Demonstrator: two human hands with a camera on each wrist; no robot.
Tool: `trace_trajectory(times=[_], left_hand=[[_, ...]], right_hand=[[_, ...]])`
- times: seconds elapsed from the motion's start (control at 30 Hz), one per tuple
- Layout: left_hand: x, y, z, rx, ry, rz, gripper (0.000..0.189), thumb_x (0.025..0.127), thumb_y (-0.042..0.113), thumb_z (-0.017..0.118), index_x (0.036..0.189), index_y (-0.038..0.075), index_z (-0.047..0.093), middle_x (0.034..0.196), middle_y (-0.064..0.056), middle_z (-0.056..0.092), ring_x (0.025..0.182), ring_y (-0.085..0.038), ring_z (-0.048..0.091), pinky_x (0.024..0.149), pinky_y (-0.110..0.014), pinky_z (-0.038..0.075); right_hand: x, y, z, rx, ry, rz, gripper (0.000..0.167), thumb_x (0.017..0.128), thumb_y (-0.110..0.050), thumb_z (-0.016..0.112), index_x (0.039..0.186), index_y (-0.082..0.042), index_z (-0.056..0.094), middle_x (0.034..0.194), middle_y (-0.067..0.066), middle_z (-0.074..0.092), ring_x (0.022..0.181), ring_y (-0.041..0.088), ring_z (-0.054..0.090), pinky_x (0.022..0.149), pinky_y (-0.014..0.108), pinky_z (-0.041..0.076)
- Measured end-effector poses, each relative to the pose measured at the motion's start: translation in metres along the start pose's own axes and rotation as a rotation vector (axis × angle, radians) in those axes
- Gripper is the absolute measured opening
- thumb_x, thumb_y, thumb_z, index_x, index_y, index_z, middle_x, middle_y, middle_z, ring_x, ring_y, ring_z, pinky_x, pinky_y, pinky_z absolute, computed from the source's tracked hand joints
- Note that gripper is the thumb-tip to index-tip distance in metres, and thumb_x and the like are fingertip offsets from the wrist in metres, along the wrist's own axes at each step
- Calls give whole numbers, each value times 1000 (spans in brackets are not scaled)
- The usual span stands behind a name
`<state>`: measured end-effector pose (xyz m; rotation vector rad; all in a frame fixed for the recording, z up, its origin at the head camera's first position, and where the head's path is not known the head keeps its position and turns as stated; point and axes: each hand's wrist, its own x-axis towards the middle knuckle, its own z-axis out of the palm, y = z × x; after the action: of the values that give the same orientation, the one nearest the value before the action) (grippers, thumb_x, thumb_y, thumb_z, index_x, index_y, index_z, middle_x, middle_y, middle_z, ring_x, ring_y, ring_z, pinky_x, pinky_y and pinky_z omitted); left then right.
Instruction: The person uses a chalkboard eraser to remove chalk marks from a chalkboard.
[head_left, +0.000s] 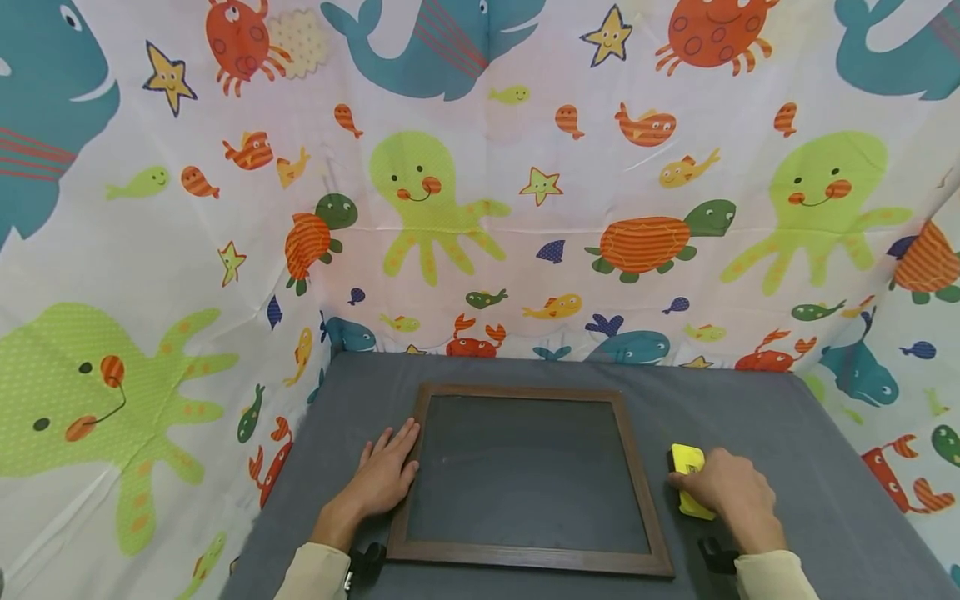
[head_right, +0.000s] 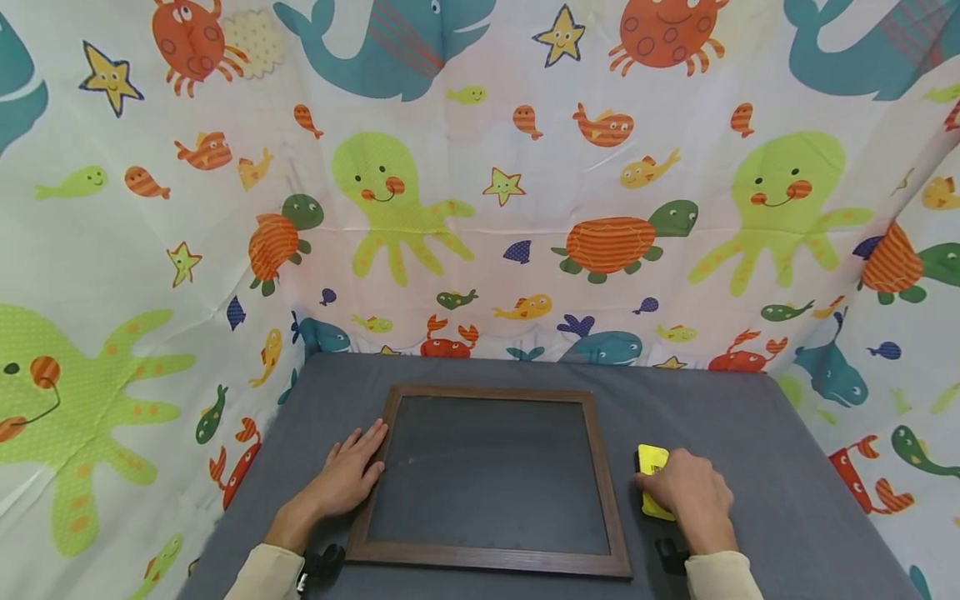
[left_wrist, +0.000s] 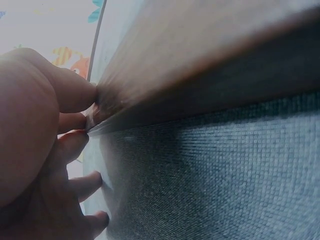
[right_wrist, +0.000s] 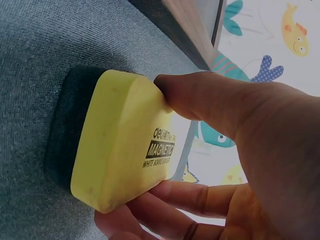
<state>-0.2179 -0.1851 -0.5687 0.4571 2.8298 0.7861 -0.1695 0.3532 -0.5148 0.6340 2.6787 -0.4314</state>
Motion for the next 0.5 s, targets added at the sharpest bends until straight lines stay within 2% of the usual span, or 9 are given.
trace_trajectory(times=[0.37, 0.5], left_hand=[[3, 2, -5, -5, -20, 8, 66, 114, 18, 59, 173, 8, 33, 182, -11, 26, 166, -51, 23, 128, -80, 13], [0, 3, -8, 0, -34, 14, 66, 113, 18, 61, 172, 7, 35, 182, -13, 28, 164, -53, 25, 127, -80, 17]], right_hand=[[1, 2, 1, -6, -21, 12, 104, 88, -69, 80, 130, 21, 52, 96, 28, 61, 84, 42, 59, 70, 48, 53], [-3, 1, -1, -22, -20, -1, 99, 90, -69, 77, 127, 20, 55, 93, 25, 60, 83, 40, 59, 69, 47, 53]])
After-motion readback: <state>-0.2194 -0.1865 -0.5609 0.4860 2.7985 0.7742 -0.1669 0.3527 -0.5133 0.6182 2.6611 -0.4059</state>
